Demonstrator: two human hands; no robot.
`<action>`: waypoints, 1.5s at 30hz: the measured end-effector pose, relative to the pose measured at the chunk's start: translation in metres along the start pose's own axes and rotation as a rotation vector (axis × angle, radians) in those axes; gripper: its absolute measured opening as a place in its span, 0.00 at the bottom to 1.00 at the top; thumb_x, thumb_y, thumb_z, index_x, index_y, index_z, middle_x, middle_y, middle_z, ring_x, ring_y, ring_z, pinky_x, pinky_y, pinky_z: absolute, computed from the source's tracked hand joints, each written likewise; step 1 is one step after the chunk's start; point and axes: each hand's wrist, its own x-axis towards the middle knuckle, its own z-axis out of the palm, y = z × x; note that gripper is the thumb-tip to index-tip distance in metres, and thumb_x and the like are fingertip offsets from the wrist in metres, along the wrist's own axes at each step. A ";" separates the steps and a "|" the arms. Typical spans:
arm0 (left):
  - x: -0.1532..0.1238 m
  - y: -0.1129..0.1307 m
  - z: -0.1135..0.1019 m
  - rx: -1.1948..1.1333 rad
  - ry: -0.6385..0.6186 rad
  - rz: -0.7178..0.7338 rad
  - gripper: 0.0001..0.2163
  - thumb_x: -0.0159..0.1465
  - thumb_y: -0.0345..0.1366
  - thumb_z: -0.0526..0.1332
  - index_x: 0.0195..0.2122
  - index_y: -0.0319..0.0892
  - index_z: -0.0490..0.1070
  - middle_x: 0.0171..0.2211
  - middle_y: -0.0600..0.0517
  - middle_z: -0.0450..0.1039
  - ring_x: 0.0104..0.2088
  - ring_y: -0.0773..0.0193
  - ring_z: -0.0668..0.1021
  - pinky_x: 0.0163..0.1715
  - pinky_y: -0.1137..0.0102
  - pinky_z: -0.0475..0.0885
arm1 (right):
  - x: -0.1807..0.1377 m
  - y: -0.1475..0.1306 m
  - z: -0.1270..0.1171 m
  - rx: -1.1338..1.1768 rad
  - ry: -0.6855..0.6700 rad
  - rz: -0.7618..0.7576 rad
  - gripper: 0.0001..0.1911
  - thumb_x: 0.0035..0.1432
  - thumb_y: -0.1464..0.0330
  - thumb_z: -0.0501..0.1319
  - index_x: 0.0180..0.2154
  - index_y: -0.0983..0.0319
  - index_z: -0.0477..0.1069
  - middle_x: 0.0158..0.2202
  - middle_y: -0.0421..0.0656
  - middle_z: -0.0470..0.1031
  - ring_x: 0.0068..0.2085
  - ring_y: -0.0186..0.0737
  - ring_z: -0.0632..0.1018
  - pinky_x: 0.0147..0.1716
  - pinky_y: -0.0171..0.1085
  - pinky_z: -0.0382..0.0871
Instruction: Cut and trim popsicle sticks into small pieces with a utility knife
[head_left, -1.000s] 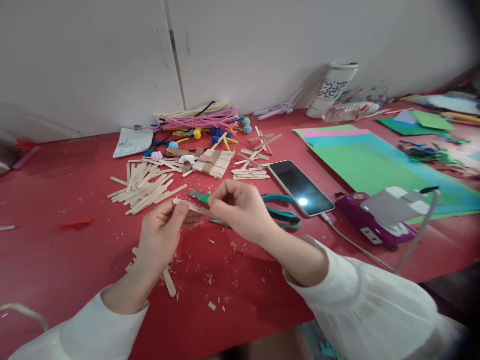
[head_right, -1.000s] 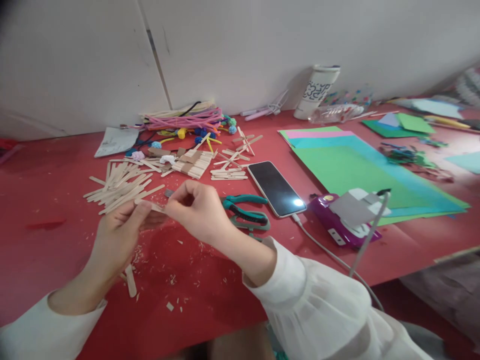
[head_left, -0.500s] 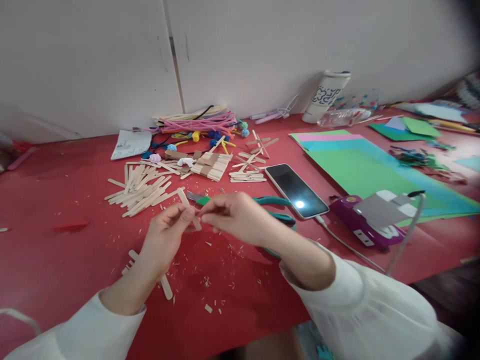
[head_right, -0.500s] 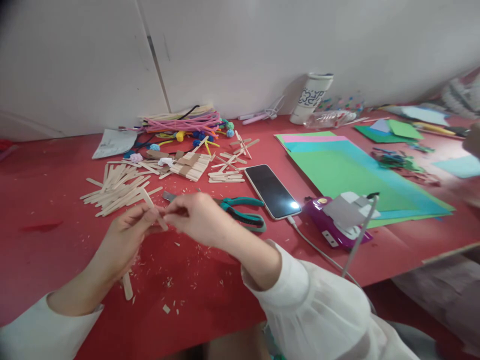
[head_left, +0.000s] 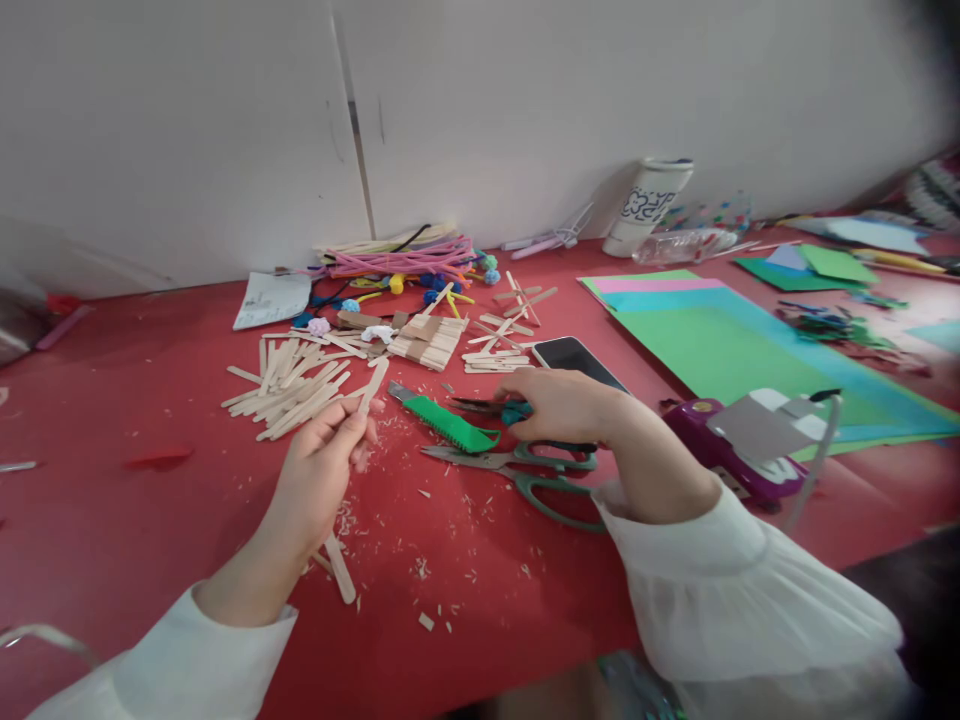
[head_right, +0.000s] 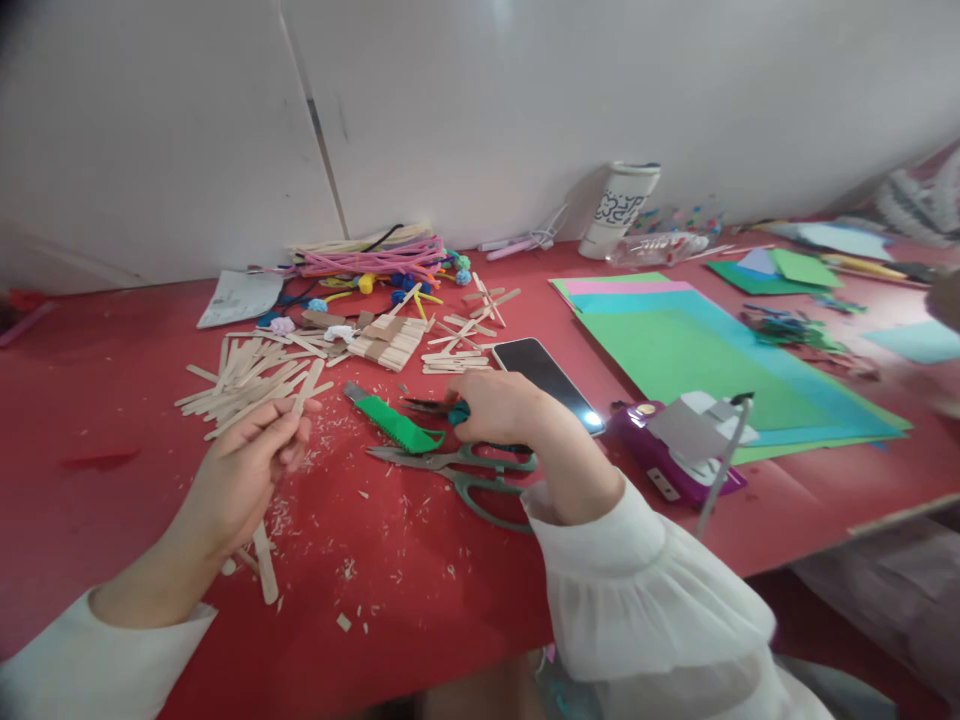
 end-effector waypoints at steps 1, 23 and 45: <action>0.000 0.001 -0.001 -0.002 0.006 0.007 0.09 0.53 0.39 0.64 0.27 0.39 0.69 0.23 0.57 0.65 0.18 0.75 0.61 0.18 0.78 0.57 | 0.000 -0.001 -0.002 0.012 0.030 0.011 0.15 0.42 0.71 0.63 0.37 0.61 0.74 0.36 0.46 0.75 0.36 0.46 0.74 0.32 0.38 0.63; 0.063 0.031 -0.035 -0.033 0.371 0.015 0.08 0.63 0.37 0.60 0.31 0.37 0.69 0.22 0.58 0.65 0.18 0.74 0.66 0.17 0.77 0.63 | -0.005 -0.089 0.058 1.323 -0.212 -0.157 0.20 0.40 0.64 0.61 0.39 0.61 0.62 0.31 0.38 0.66 0.32 0.34 0.69 0.35 0.36 0.63; 0.024 0.030 -0.019 0.026 0.124 0.060 0.19 0.47 0.52 0.68 0.29 0.40 0.74 0.15 0.63 0.50 0.15 0.76 0.53 0.15 0.79 0.50 | -0.018 -0.095 0.035 0.911 -0.123 -0.166 0.20 0.38 0.75 0.55 0.39 0.62 0.62 0.24 0.33 0.58 0.24 0.31 0.61 0.23 0.32 0.53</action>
